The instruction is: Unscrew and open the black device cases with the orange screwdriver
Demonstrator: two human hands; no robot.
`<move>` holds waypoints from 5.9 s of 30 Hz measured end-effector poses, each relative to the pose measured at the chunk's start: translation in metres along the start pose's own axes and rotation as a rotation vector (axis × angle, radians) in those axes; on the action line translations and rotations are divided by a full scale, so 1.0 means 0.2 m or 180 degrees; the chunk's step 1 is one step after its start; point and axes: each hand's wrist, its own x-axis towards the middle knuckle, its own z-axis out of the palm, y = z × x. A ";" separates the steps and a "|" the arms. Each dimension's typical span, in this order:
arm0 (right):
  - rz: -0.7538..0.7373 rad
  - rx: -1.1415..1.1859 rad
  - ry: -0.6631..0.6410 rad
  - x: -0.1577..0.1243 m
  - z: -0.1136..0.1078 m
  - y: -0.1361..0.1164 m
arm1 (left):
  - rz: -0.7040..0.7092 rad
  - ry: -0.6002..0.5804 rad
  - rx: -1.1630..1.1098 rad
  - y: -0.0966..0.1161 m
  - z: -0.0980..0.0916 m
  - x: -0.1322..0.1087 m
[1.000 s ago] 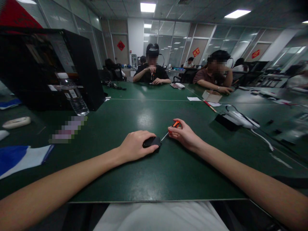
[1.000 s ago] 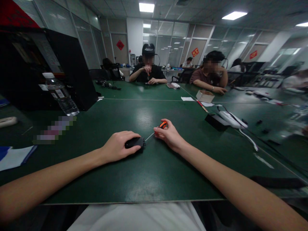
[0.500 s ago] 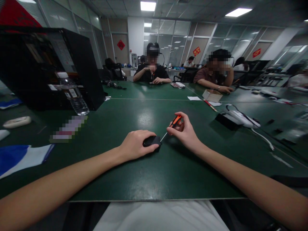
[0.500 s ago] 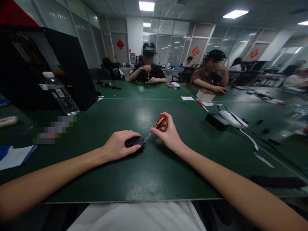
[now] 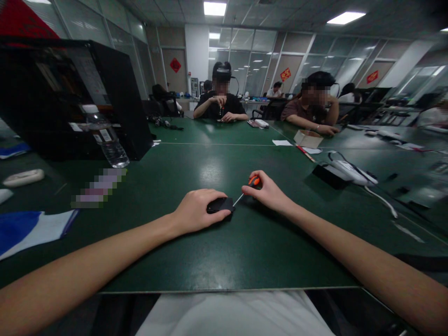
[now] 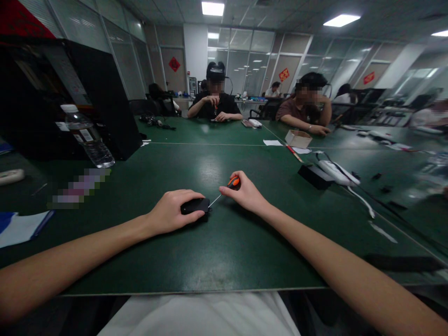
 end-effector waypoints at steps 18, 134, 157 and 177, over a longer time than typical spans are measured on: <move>-0.1269 -0.2488 -0.1305 0.07 -0.24 -0.02 | 0.0004 0.0067 -0.0189 0.00 0.00 0.00; -0.1352 -0.2800 -0.1299 -0.01 -0.09 -0.10 | 0.0023 -0.0134 -0.0745 -0.13 -0.14 -0.06; -0.2736 -0.1658 -0.0955 -0.12 -0.03 -0.17 | 0.0035 0.0015 -0.0402 -0.11 -0.12 -0.07; -0.2394 -0.1347 -0.0915 -0.14 0.00 -0.16 | 0.0157 -0.0074 -0.0621 -0.15 -0.15 -0.04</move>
